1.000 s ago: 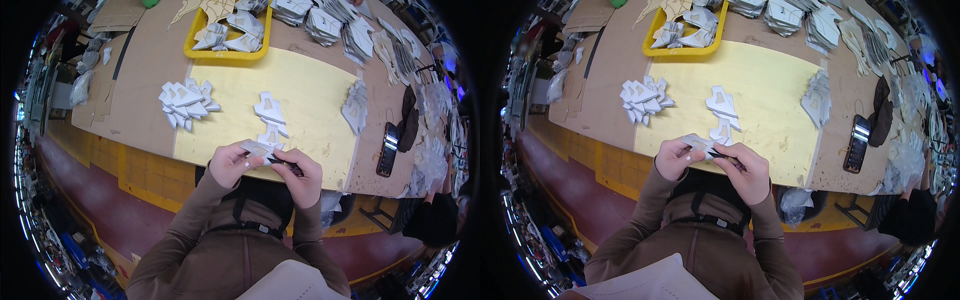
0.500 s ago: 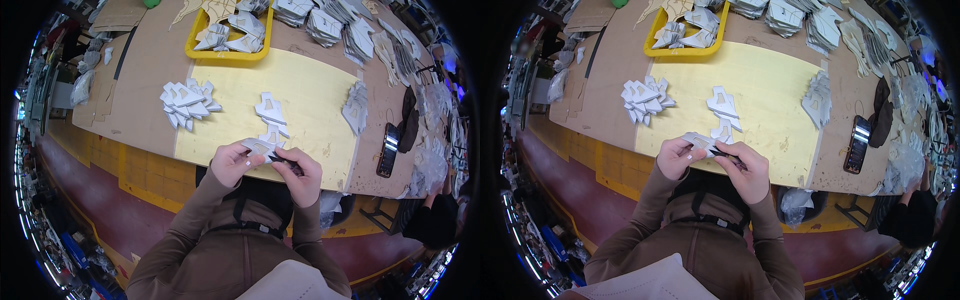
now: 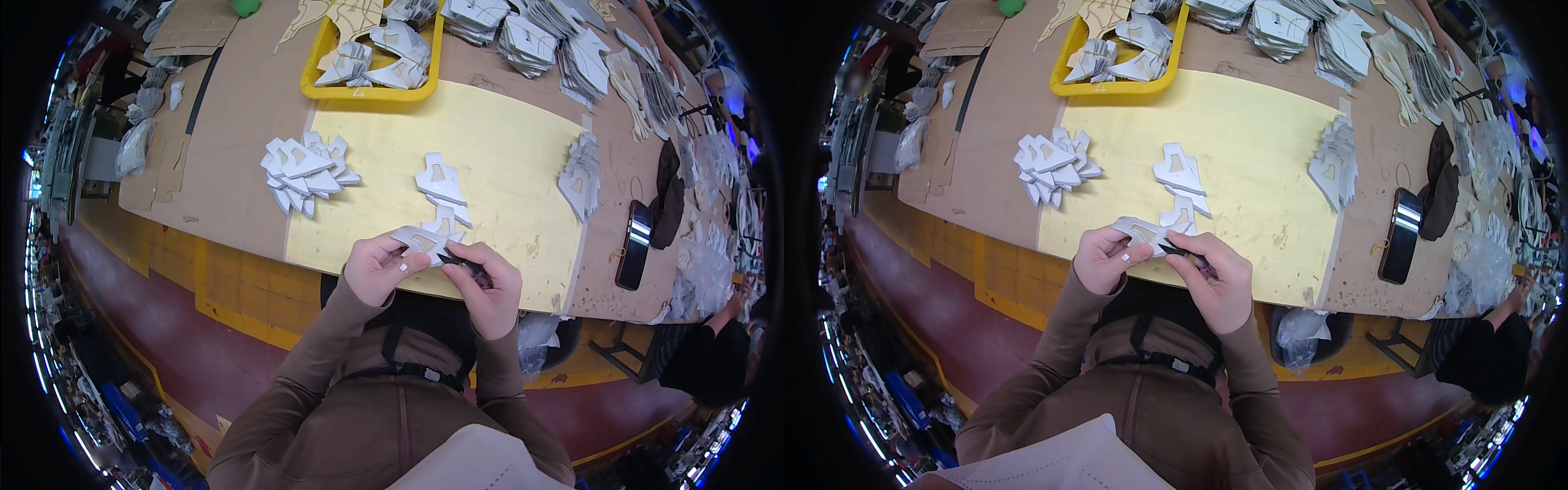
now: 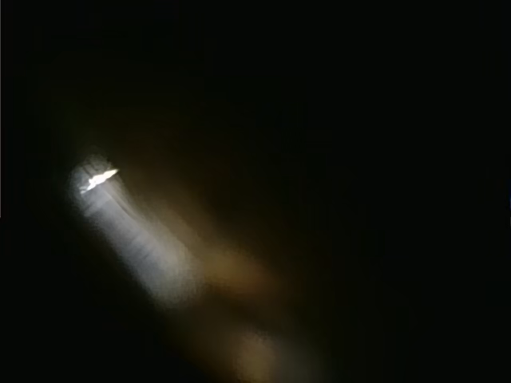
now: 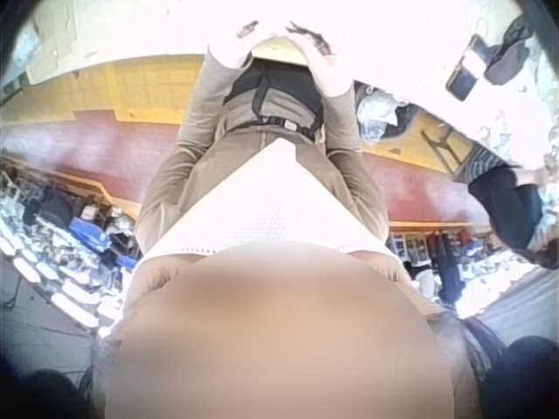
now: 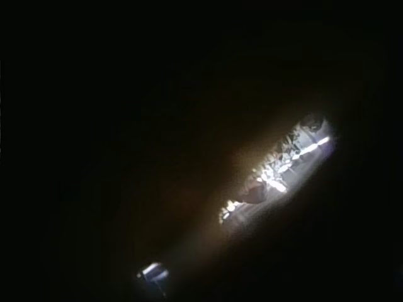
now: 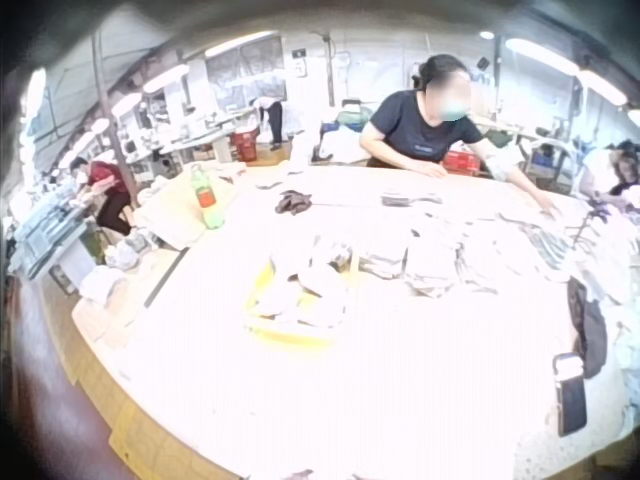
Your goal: The person uses a small blade to trim the edges of white fabric pieces at a workbench. They repeatedly pick up pieces, trim them, and place them into a yellow tray. Other workers are visible in the background performing similar tasks.
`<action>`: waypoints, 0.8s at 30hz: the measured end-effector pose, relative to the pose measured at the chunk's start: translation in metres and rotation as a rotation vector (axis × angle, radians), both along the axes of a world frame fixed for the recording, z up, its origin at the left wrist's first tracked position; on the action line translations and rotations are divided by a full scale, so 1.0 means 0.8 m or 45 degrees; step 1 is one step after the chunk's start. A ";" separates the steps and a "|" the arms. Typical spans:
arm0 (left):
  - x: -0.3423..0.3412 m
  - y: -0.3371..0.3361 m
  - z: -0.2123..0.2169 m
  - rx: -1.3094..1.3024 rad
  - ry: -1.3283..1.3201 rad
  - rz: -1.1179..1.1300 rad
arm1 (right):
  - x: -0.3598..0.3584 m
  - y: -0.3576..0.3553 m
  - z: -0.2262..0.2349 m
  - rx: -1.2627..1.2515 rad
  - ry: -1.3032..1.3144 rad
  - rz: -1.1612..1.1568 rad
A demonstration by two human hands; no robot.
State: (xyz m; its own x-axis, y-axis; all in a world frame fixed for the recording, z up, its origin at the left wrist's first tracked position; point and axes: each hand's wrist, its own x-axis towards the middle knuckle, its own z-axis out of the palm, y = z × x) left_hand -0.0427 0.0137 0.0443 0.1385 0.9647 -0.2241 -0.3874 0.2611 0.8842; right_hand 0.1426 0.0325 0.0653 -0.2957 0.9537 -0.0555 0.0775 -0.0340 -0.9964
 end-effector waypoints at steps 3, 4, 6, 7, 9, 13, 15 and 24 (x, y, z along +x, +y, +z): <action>0.001 -0.001 0.000 -0.009 0.002 0.002 | 0.000 0.000 -0.003 0.016 -0.019 -0.027; 0.000 -0.001 0.000 0.006 -0.014 0.011 | -0.002 -0.002 -0.005 0.000 0.038 -0.069; -0.005 0.001 -0.001 0.084 0.071 0.008 | -0.003 -0.005 -0.010 -0.048 0.146 -0.163; -0.010 0.001 -0.001 0.136 0.096 0.015 | 0.000 -0.006 -0.011 -0.082 0.197 -0.214; -0.029 0.012 -0.004 0.272 0.325 0.253 | 0.009 -0.005 -0.016 -0.125 0.251 -0.300; -0.102 0.029 0.002 0.140 0.768 0.522 | 0.034 0.000 -0.024 -0.157 0.198 -0.392; -0.123 0.030 0.004 0.090 1.297 0.600 | 0.042 0.001 -0.029 -0.169 0.176 -0.421; -0.005 0.030 -0.015 0.574 1.616 0.270 | 0.031 -0.008 -0.039 -0.168 0.496 -0.399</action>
State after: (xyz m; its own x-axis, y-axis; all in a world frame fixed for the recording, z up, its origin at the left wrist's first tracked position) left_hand -0.0468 0.0380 0.0321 -0.0839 0.9641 0.2519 0.7523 -0.1045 0.6505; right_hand 0.1674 0.0264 0.0343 -0.0197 0.9921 -0.1239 -0.3327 -0.1234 -0.9349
